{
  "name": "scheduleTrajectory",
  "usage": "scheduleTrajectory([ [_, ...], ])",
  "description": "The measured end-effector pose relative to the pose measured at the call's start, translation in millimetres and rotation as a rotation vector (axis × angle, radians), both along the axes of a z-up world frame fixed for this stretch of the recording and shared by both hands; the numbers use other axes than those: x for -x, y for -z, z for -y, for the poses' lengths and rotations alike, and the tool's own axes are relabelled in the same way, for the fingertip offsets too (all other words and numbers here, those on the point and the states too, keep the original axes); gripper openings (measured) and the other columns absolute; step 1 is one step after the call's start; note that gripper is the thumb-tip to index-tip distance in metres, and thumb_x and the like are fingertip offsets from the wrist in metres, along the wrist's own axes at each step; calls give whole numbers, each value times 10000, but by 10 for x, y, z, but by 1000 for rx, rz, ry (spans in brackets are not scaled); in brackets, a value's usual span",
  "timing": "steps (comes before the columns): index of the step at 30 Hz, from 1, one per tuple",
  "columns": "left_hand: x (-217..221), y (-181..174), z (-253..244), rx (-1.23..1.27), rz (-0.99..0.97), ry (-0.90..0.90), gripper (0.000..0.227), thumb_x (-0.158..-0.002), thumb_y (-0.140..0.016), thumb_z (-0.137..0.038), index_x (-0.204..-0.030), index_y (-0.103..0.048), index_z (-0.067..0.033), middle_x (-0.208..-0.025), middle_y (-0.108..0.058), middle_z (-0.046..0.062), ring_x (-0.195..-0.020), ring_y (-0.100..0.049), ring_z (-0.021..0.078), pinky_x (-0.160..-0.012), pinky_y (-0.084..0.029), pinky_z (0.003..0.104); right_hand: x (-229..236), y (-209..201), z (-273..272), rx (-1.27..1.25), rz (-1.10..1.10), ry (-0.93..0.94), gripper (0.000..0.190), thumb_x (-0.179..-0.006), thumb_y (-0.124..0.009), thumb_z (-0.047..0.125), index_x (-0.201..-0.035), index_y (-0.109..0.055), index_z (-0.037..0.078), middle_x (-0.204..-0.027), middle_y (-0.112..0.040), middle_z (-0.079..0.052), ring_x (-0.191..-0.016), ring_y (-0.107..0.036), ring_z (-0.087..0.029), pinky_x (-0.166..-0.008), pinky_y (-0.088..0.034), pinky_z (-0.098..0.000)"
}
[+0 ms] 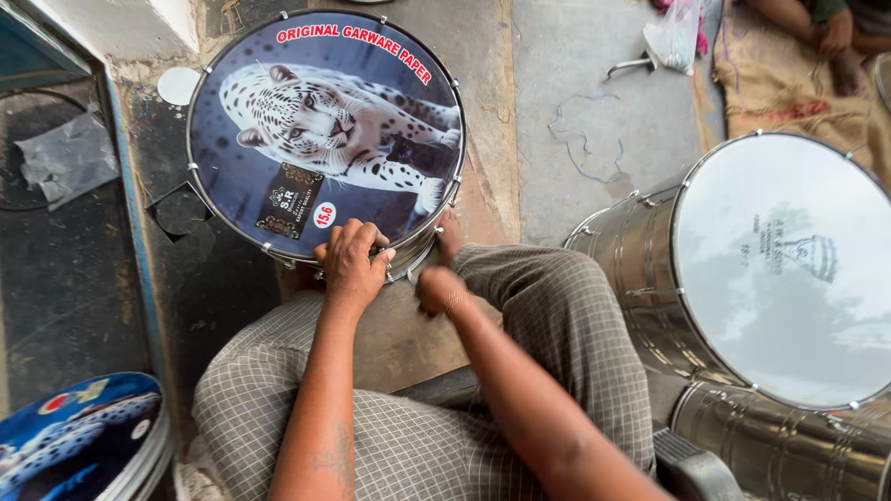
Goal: The person sits on the floor and uses a wrench to tighten the tension rods on a drum with a leopard graphic. They then flip the drum over and continue tightening the tension rods on the plain white drumhead.
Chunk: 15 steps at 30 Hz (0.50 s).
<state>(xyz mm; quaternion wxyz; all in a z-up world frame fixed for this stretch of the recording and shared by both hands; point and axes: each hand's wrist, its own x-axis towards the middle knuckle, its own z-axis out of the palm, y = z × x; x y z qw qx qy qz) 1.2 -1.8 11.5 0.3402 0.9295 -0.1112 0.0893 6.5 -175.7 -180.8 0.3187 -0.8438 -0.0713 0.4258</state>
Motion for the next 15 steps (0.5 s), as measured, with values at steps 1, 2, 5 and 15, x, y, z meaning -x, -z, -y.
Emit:
scheduleTrajectory([
  [1, 20, 17, -1, 4, 8, 4, 220, -790, -828, -214, -889, -641, -156, -956, -595, 2, -1007, -555, 268, -876, -323, 485, 178, 85, -74, -44, 60, 2, 218, -973, -673, 234, -965, -752, 32, -890, -772, -182, -699, -724, -278, -662, -584, -403],
  [2, 37, 32, 10, 9, -5, 0, 220, -789, -827, -209, -892, -641, -154, -959, -595, 4, -1010, -556, 267, -879, -325, 486, 336, 136, -145, -87, 120, 4, 246, -980, -698, 250, -954, -755, 12, -893, -765, -212, -687, -711, -288, -659, -574, -400],
  [5, -12, 22, 1, 18, -7, -2, 222, -784, -827, -198, -897, -642, -149, -965, -599, 7, -1017, -559, 267, -888, -331, 488, 588, 29, -485, -658, -599, 804, 230, -861, -649, 113, -1070, -616, 23, -936, -748, -209, -721, -769, -312, -648, -649, -449],
  [15, -12, 53, 5, 37, 7, -6, 228, -781, -829, -186, -902, -643, -132, -954, -607, 8, -1008, -566, 266, -887, -336, 477, 435, -480, -1024, -863, -239, 1085, 347, -975, -645, 275, -1192, -630, 6, -950, -705, -73, -727, -677, -157, -588, -550, -317],
])
